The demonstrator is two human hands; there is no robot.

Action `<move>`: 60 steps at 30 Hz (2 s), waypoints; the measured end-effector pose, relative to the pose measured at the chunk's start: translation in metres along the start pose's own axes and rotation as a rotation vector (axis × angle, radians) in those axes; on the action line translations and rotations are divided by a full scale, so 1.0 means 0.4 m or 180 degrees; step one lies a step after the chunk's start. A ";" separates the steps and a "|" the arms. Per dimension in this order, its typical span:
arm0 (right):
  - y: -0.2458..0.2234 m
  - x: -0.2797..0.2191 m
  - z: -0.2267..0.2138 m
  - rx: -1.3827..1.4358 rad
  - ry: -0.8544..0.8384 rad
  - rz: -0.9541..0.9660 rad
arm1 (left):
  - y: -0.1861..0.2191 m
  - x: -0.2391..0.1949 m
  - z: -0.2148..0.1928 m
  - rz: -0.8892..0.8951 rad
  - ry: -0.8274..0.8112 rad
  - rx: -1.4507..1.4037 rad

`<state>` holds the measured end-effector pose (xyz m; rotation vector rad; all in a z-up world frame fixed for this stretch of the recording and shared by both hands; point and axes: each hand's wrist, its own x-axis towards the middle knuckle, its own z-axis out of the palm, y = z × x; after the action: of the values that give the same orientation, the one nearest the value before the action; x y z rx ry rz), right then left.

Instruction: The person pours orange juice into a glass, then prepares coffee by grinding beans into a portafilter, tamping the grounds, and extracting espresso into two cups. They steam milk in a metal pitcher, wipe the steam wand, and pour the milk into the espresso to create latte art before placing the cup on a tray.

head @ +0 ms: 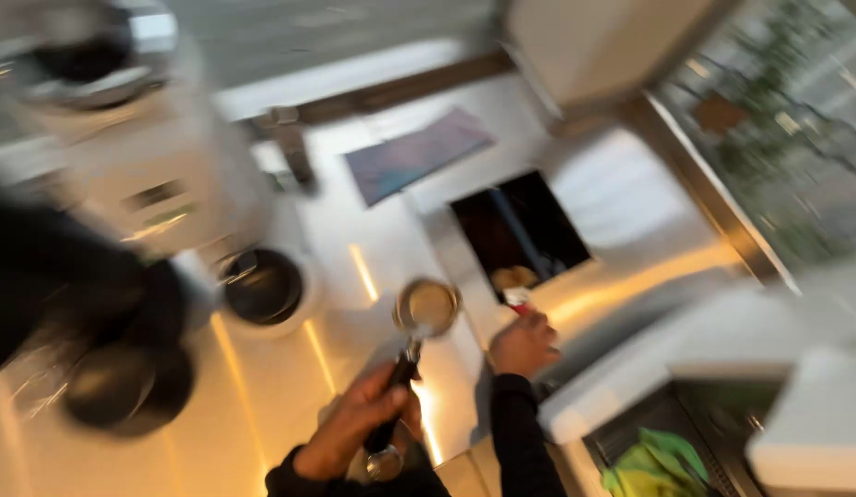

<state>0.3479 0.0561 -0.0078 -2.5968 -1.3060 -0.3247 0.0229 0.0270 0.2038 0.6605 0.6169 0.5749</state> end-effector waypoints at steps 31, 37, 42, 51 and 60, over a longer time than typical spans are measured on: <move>-1.063 -0.467 -0.771 0.2734 -0.0121 -0.3470 | 0.101 -0.461 -0.525 0.1002 0.2588 0.0727; -1.068 -0.509 -0.752 0.2536 0.0006 -0.3307 | 0.076 -0.441 -0.542 0.1189 0.2159 0.0657; -1.087 -0.501 -0.732 0.2484 0.0321 -0.3256 | 0.089 -0.420 -0.531 0.1253 0.2253 0.0672; -1.067 -0.518 -0.745 0.2497 0.0030 -0.3155 | 0.070 -0.400 -0.524 0.1121 0.2309 0.0214; -1.035 -0.463 -0.796 0.2919 -0.0831 -0.3282 | 0.050 -0.363 -0.536 0.1250 0.2349 0.0334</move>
<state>-0.1255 0.0643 0.2799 -1.1169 -2.1169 0.4085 -0.2266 0.0261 0.1313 0.6667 1.2234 1.1806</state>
